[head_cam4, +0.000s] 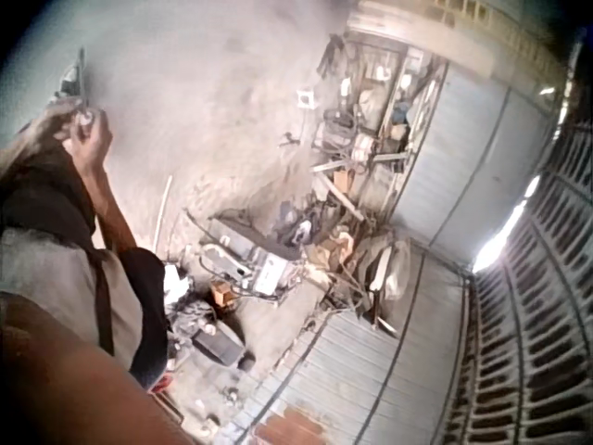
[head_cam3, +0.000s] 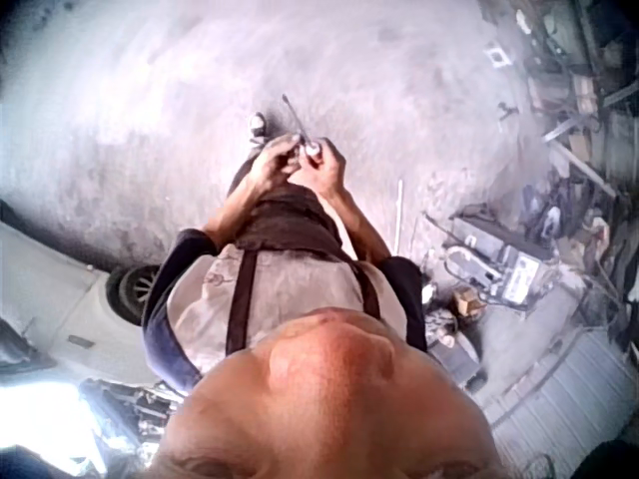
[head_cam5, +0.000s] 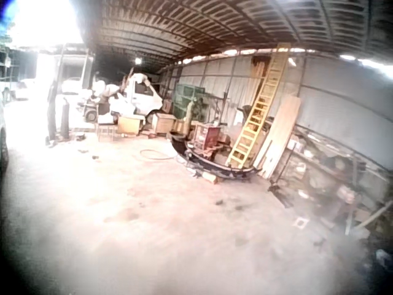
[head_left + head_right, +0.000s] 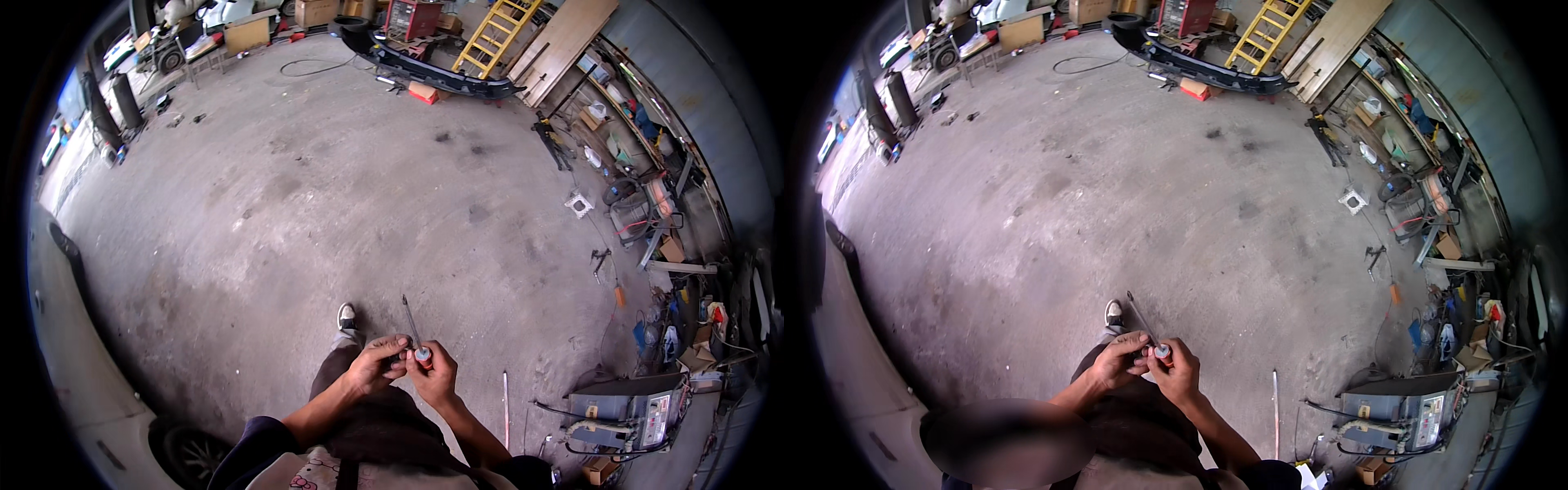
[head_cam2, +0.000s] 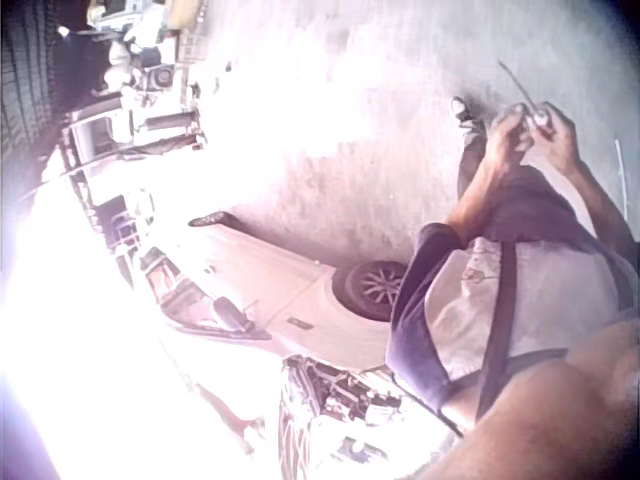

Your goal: The person walks through a cluttered auto repair shop and approaches a detached car bumper. They use a screwdriver to remove screws from the bumper's grille and then attach a small black plastic component to the bumper, securing it in place.

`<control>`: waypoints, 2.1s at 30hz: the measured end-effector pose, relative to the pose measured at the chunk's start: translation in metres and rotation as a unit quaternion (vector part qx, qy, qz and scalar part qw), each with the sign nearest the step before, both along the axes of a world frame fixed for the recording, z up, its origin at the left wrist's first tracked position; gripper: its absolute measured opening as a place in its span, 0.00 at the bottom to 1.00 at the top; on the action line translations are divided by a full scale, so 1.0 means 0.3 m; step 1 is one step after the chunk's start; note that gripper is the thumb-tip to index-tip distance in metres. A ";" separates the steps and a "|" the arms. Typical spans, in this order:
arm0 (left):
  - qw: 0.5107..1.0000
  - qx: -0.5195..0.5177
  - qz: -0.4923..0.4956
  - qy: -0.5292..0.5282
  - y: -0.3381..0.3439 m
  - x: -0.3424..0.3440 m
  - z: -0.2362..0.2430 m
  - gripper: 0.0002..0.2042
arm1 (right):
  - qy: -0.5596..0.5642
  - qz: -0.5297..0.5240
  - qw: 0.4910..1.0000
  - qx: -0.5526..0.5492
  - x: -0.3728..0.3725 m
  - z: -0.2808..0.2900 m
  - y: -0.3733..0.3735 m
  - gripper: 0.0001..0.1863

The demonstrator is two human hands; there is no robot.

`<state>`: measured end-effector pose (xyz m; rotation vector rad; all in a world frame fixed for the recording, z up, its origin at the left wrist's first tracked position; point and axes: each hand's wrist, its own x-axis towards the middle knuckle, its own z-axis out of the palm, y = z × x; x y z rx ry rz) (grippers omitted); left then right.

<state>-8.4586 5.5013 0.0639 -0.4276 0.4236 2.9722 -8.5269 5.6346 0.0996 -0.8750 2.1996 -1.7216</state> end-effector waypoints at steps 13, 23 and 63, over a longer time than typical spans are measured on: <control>0.998 -0.024 0.062 0.006 -0.924 -0.939 0.077 0.09 | -0.154 0.046 0.986 0.047 -0.907 0.084 -0.810 0.21; 0.938 -0.086 0.333 0.048 -1.560 -1.591 0.079 0.07 | -0.055 0.373 0.924 0.057 -1.763 0.118 -1.258 0.26; 0.991 0.018 0.116 0.059 -3.330 -4.377 0.002 0.08 | -0.175 0.130 0.970 0.103 -4.197 0.115 -2.923 0.25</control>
